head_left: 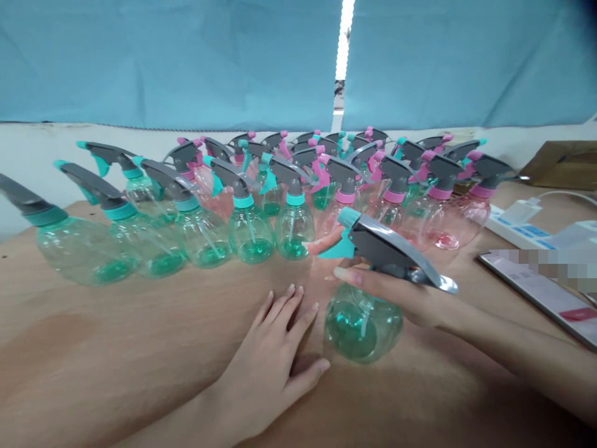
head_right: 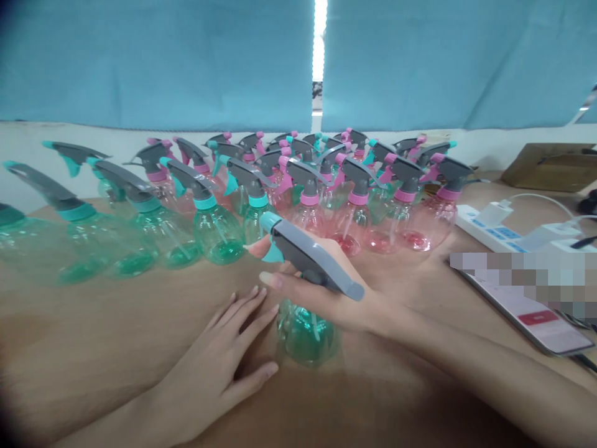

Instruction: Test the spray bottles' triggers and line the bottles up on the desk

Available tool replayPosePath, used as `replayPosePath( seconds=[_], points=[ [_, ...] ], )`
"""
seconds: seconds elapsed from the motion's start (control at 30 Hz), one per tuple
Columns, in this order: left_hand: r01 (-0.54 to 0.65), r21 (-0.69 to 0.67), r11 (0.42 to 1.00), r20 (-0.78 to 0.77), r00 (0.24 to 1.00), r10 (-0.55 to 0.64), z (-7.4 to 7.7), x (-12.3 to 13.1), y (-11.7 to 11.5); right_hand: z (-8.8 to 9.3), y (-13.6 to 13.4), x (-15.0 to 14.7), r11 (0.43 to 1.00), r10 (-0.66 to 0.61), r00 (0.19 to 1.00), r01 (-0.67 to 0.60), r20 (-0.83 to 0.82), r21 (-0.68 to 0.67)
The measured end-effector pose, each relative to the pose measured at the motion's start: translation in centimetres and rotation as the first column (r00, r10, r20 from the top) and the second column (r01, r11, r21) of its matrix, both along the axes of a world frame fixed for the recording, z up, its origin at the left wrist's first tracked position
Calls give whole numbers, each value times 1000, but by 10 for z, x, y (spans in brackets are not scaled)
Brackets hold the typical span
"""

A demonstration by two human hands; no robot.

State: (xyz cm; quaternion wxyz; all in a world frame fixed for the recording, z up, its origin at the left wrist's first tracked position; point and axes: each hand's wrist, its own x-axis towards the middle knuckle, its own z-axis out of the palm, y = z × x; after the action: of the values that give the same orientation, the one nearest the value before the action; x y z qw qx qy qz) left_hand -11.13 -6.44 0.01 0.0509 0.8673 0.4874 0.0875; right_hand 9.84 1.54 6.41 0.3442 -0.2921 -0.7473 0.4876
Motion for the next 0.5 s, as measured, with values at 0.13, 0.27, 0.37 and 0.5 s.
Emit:
replayPosePath(
  seconds=[0.13,0.27,0.37,0.5],
  points=[
    [-8,-1,1000,3,1000,8,0,0,0,4,0,-6,1000,15,997,-15,-76,5],
    [-10,1,1000,12,1000,10,0,0,0,8,0,-9,997,80,993,-82,-89,-13],
    [-7,-7,1000,6,1000,7,1,0,0,9,-1,-9,995,86,992,-90,-87,-41],
    [-5,-18,1000,-4,1000,5,1,1,0,10,-2,-8,997,68,992,-72,-106,-36]
  ],
)
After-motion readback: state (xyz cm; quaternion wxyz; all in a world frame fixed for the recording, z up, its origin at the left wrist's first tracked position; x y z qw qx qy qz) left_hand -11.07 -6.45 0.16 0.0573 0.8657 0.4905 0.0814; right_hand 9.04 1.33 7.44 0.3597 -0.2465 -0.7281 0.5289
